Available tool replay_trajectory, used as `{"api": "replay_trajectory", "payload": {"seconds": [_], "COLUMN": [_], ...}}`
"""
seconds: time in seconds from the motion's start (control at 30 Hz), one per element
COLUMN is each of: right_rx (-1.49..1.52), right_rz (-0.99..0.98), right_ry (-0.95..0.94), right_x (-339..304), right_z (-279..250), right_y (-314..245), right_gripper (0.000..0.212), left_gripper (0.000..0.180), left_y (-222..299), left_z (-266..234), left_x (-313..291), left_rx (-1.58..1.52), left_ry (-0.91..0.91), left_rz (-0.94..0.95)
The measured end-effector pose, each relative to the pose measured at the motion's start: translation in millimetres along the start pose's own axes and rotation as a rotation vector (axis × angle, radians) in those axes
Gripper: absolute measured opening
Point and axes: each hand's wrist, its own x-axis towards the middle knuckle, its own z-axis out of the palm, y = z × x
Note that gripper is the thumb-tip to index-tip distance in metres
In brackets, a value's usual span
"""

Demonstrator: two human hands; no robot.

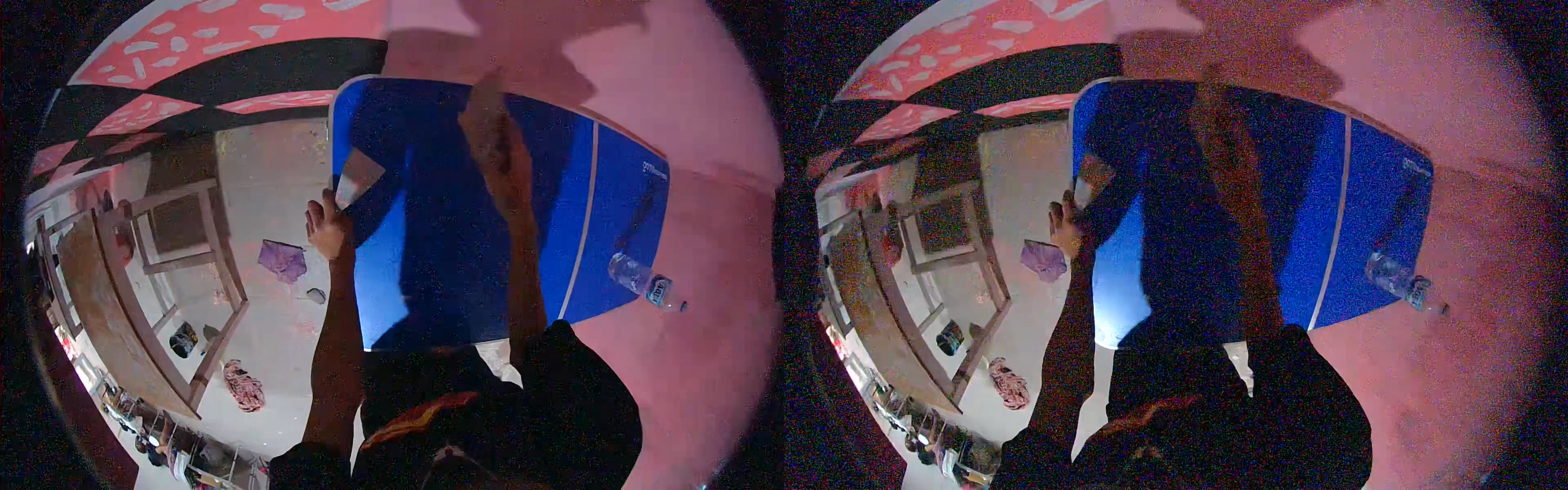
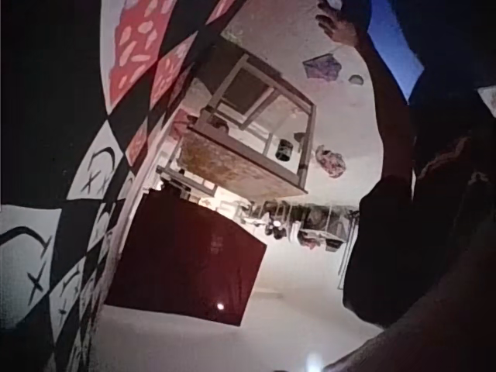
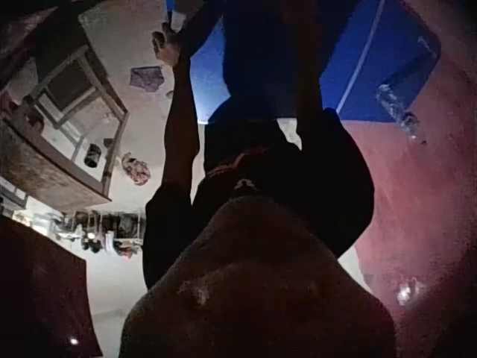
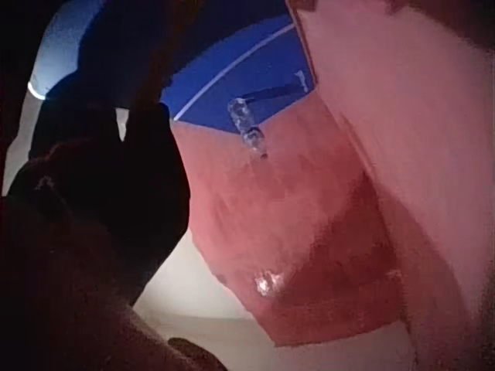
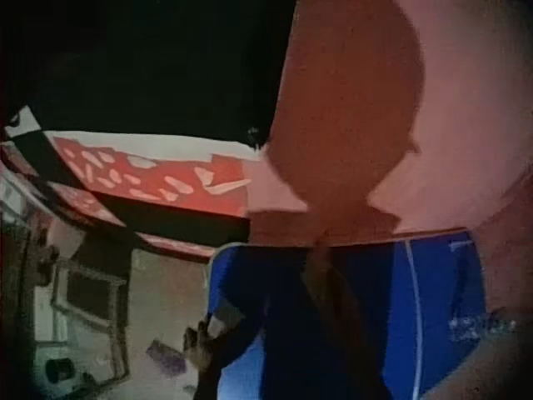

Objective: Wipe and scrape the surface of a blue folding table.

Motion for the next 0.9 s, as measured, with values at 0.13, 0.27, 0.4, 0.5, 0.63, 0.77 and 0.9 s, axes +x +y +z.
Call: {"api": "replay_trajectory", "payload": {"seconds": [0.13, 0.27, 0.4, 0.5, 0.63, 0.77, 0.9], "right_rx": [-0.333, -0.733, -0.804, -0.741, -1.486, -2.760, -4.257], "right_rz": [-0.282, -0.541, -0.536, -0.620, -0.624, -0.713, -0.702], "right_ry": [-0.388, -0.488, -0.504, -0.504, -0.288, 0.001, 0.703], "right_x": [-21, -28, -19, -12, -3, 9, 19], "right_z": [42, 76, 89, 93, 82, 53, 52], "right_y": [17, 30, 34, 29, 10, -20, -52], "right_gripper": [0.052, 0.050, 0.049, 0.051, 0.061, 0.069, 0.079], "left_gripper": [0.029, 0.034, 0.034, 0.032, 0.032, 0.036, 0.037], "left_y": [-2, -3, -3, -3, -5, -3, 0], "left_z": [0, 1, 2, 4, 6, 6, 4], "left_x": [0, -1, -2, 0, 2, 3, 6], "left_rx": [0.006, 0.011, 0.025, 0.030, -0.013, -0.063, -0.056], "left_ry": [-0.036, -0.001, -0.058, -0.026, -0.021, -0.065, -0.097], "left_rz": [-0.033, 0.035, -0.025, -0.027, -0.013, -0.066, -0.085]}}
